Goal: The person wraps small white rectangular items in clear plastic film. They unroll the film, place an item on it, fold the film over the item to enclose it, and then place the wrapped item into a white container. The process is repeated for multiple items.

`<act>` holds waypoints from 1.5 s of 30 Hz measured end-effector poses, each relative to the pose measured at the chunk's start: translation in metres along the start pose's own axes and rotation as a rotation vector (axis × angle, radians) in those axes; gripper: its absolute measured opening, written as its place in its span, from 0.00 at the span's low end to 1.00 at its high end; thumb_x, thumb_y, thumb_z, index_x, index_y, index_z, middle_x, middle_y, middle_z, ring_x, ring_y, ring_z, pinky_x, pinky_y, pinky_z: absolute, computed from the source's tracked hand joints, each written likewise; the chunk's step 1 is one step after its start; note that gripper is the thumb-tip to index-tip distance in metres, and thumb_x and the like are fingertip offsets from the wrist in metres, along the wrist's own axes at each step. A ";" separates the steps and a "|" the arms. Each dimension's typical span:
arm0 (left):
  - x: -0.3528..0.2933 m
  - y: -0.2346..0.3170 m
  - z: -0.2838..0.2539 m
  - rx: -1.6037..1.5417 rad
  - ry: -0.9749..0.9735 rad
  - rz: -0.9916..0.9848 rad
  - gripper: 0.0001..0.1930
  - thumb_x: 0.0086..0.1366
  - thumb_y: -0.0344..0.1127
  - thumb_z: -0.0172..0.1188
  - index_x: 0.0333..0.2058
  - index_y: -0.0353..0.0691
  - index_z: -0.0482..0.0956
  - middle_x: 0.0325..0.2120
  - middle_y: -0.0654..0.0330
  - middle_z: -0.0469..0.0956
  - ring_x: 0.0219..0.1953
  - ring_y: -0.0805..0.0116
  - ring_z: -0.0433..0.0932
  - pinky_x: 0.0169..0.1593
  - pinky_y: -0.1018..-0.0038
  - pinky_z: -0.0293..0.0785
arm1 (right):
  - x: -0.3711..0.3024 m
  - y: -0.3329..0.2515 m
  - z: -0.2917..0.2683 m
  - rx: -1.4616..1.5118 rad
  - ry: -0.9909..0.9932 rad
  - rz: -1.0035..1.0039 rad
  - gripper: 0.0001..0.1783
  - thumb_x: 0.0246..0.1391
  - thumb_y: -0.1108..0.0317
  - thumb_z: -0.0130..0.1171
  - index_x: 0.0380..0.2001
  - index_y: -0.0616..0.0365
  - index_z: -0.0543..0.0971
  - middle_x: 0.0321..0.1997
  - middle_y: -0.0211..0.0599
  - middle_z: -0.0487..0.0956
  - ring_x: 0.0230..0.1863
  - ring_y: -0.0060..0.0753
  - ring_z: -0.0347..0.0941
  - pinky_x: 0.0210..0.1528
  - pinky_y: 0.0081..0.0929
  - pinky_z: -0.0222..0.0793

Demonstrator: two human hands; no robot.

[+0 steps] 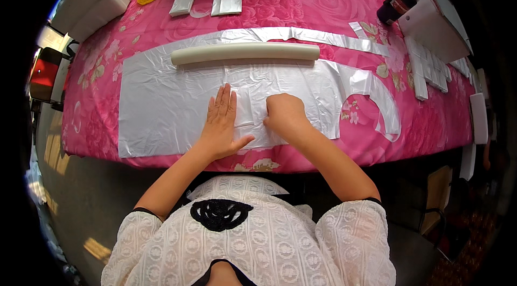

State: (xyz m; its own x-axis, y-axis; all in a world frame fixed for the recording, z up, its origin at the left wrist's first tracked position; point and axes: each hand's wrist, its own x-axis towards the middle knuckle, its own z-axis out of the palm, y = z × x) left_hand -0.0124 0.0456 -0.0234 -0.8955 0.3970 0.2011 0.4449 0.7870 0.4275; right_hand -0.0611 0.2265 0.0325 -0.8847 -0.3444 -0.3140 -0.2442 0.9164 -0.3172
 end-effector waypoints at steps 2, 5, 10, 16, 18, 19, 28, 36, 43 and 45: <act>-0.018 -0.002 -0.013 -0.196 0.104 -0.019 0.43 0.51 0.47 0.60 0.60 0.31 0.50 0.60 0.44 0.50 0.63 0.49 0.48 0.63 0.61 0.44 | 0.001 0.002 0.005 -0.011 0.134 -0.164 0.19 0.38 0.60 0.63 0.33 0.61 0.76 0.36 0.41 0.77 0.38 0.40 0.73 0.41 0.32 0.68; -0.061 -0.005 -0.052 -0.625 -0.125 -0.250 0.23 0.56 0.32 0.57 0.51 0.32 0.67 0.48 0.47 0.71 0.53 0.59 0.69 0.55 0.68 0.63 | 0.021 -0.006 0.035 0.029 0.371 -0.508 0.27 0.44 0.58 0.60 0.46 0.61 0.71 0.53 0.46 0.69 0.54 0.43 0.64 0.55 0.36 0.59; -0.137 -0.016 -0.062 -0.989 -0.458 -0.896 0.12 0.63 0.33 0.51 0.39 0.30 0.76 0.39 0.54 0.77 0.44 0.72 0.75 0.46 0.77 0.71 | 0.037 -0.051 0.069 0.043 0.290 -0.597 0.33 0.52 0.51 0.50 0.57 0.58 0.62 0.64 0.50 0.54 0.66 0.49 0.45 0.65 0.44 0.39; -0.163 -0.011 -0.045 -1.594 0.065 -1.220 0.17 0.63 0.36 0.51 0.46 0.30 0.70 0.39 0.53 0.76 0.43 0.69 0.75 0.44 0.76 0.71 | -0.018 -0.140 0.126 0.366 0.086 -0.723 0.32 0.54 0.51 0.47 0.57 0.59 0.61 0.65 0.51 0.53 0.68 0.48 0.42 0.66 0.43 0.34; -0.154 -0.005 -0.046 -1.473 0.190 -1.213 0.12 0.59 0.32 0.54 0.40 0.32 0.75 0.33 0.56 0.78 0.37 0.70 0.76 0.38 0.75 0.73 | -0.024 -0.146 0.128 0.385 0.047 -0.825 0.28 0.54 0.54 0.48 0.54 0.59 0.65 0.64 0.51 0.53 0.68 0.49 0.41 0.66 0.43 0.35; -0.154 -0.008 -0.052 -1.184 0.041 -1.092 0.11 0.56 0.31 0.56 0.37 0.33 0.76 0.30 0.56 0.79 0.35 0.70 0.77 0.36 0.75 0.73 | -0.026 -0.146 0.120 0.370 0.053 -0.873 0.25 0.53 0.56 0.49 0.50 0.60 0.68 0.64 0.51 0.54 0.68 0.50 0.41 0.66 0.44 0.36; -0.117 -0.022 -0.102 -0.357 0.253 -0.479 0.11 0.47 0.28 0.62 0.32 0.37 0.79 0.29 0.55 0.79 0.31 0.60 0.78 0.36 0.71 0.73 | 0.063 -0.074 0.006 0.495 0.204 -0.748 0.06 0.41 0.69 0.64 0.22 0.56 0.76 0.31 0.32 0.74 0.40 0.39 0.66 0.42 0.31 0.65; -0.101 -0.017 -0.088 -0.416 0.183 -0.286 0.14 0.47 0.28 0.62 0.36 0.38 0.77 0.31 0.54 0.79 0.33 0.58 0.78 0.36 0.71 0.74 | 0.272 0.009 -0.061 1.017 0.600 0.122 0.15 0.48 0.63 0.61 0.34 0.65 0.78 0.31 0.35 0.78 0.31 0.22 0.72 0.35 0.21 0.66; -0.106 -0.018 -0.089 -0.353 0.185 -0.323 0.14 0.47 0.28 0.63 0.36 0.38 0.77 0.31 0.55 0.79 0.31 0.59 0.78 0.34 0.70 0.74 | 0.276 -0.003 -0.051 0.225 0.569 0.329 0.28 0.38 0.52 0.62 0.41 0.61 0.76 0.38 0.46 0.78 0.41 0.47 0.74 0.41 0.39 0.69; -0.106 -0.020 -0.090 -0.332 0.190 -0.309 0.14 0.46 0.27 0.62 0.36 0.38 0.77 0.30 0.55 0.79 0.31 0.59 0.78 0.34 0.70 0.74 | 0.262 0.006 -0.048 0.157 0.656 0.192 0.29 0.40 0.52 0.62 0.43 0.61 0.74 0.40 0.47 0.76 0.41 0.47 0.73 0.41 0.40 0.69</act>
State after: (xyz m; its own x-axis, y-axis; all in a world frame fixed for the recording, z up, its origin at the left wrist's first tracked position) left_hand 0.0727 -0.0543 0.0261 -0.9850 0.0513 0.1648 0.1583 0.6490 0.7441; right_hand -0.3134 0.1513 -0.0083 -0.9756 0.0602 0.2113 -0.0427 0.8914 -0.4513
